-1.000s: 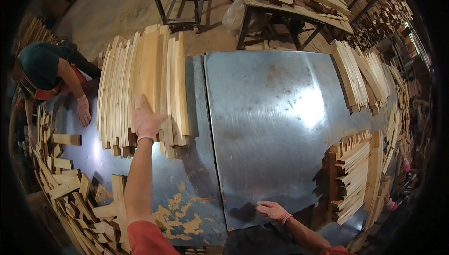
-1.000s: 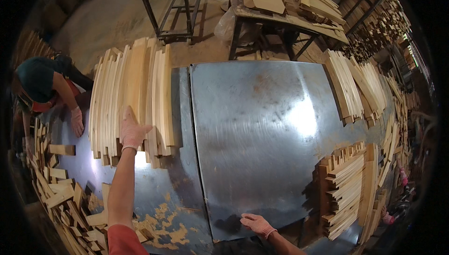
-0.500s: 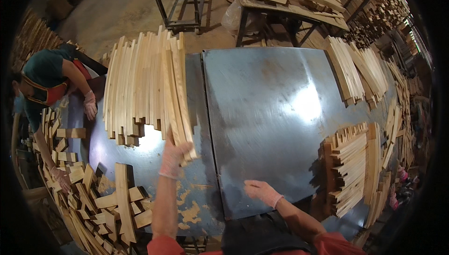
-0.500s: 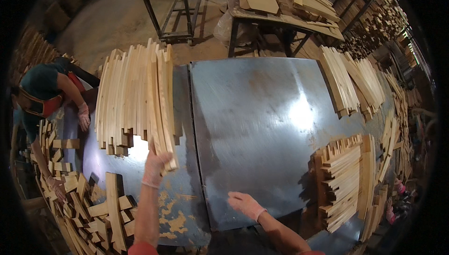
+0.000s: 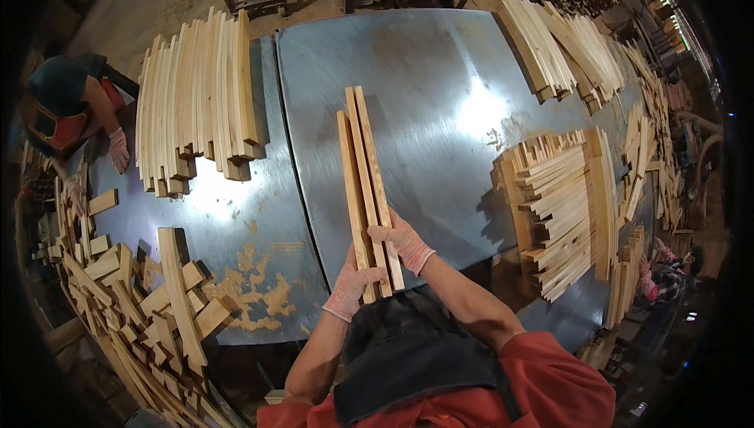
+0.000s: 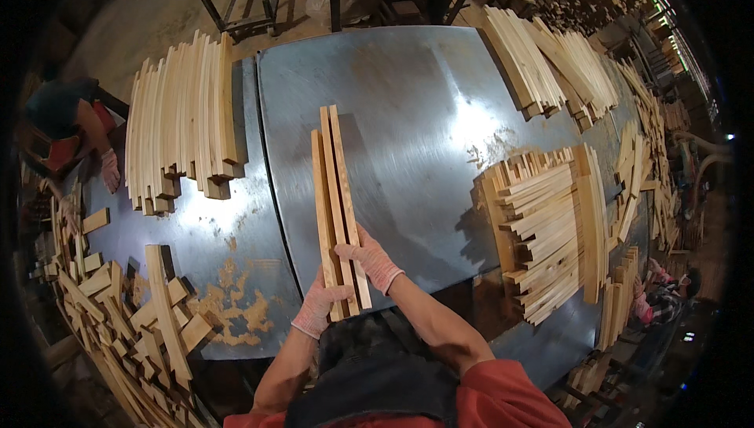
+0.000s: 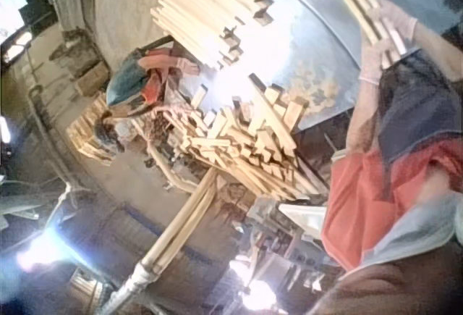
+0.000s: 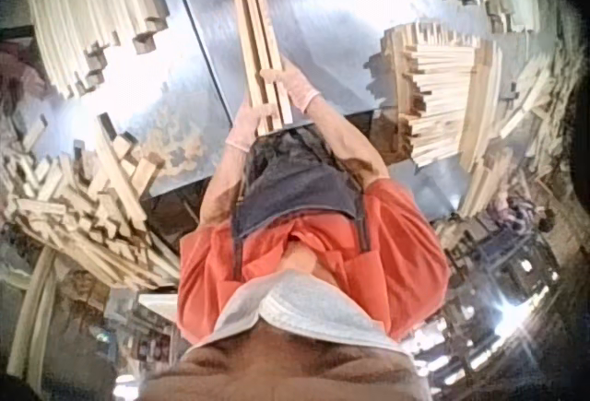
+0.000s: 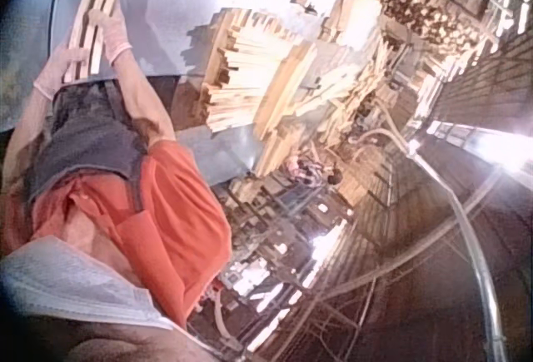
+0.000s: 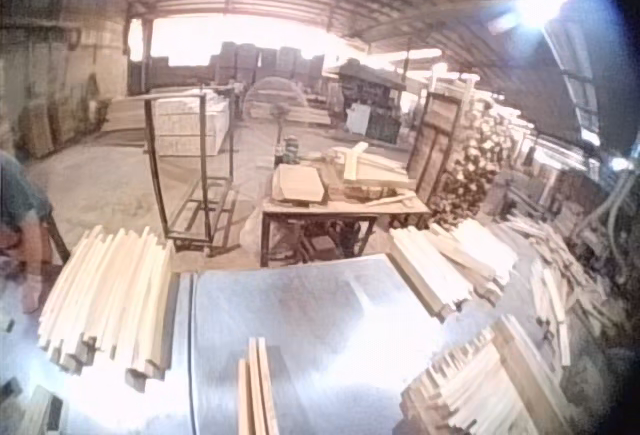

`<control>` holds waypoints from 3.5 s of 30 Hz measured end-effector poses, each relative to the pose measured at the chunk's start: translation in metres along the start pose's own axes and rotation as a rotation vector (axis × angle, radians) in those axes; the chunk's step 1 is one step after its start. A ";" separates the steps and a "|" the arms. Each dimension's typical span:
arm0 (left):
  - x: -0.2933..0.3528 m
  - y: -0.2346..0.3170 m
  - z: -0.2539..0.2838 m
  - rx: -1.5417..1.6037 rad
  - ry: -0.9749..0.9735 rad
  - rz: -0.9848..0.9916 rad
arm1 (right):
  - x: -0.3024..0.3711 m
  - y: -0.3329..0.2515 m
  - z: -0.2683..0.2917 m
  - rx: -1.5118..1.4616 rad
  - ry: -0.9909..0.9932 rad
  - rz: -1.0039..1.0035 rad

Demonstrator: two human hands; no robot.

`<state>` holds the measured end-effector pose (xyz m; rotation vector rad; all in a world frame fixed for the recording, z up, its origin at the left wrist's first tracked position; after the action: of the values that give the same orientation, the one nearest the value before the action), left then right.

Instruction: The person picks up stacks of light-colored wooden planks from a metal workbench and places them onto a conveyor belt. The person repeatedly gathers planks, aligns them, and moves them to the conveyor, while another worker is visible in the background performing similar tasks.

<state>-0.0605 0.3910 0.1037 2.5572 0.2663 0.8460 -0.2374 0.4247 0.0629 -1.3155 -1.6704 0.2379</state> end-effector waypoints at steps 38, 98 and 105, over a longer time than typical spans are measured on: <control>0.033 -0.200 -0.057 -0.135 0.276 -0.070 | 0.204 0.029 0.125 -0.226 -0.127 -0.105; 0.450 -0.712 0.096 0.663 1.425 0.040 | 0.182 0.596 -0.278 1.724 -0.966 -0.289; 0.345 -0.812 0.016 1.484 0.913 -0.100 | 0.191 0.723 -0.353 1.817 -0.942 -0.192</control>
<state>0.1866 1.2133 -0.0988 2.8923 1.8454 2.3522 0.5065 0.7368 -0.1196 0.4518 -1.2968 1.8809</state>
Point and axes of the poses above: each hand's wrist, its own x-axis away from the middle knuckle, its own z-axis out of the back of the hand, y = z × x, the point moved 1 cm from there along -x, towards the middle knuckle, and after that the axes turned 10 degrees about -y, right-handed, at the moved point
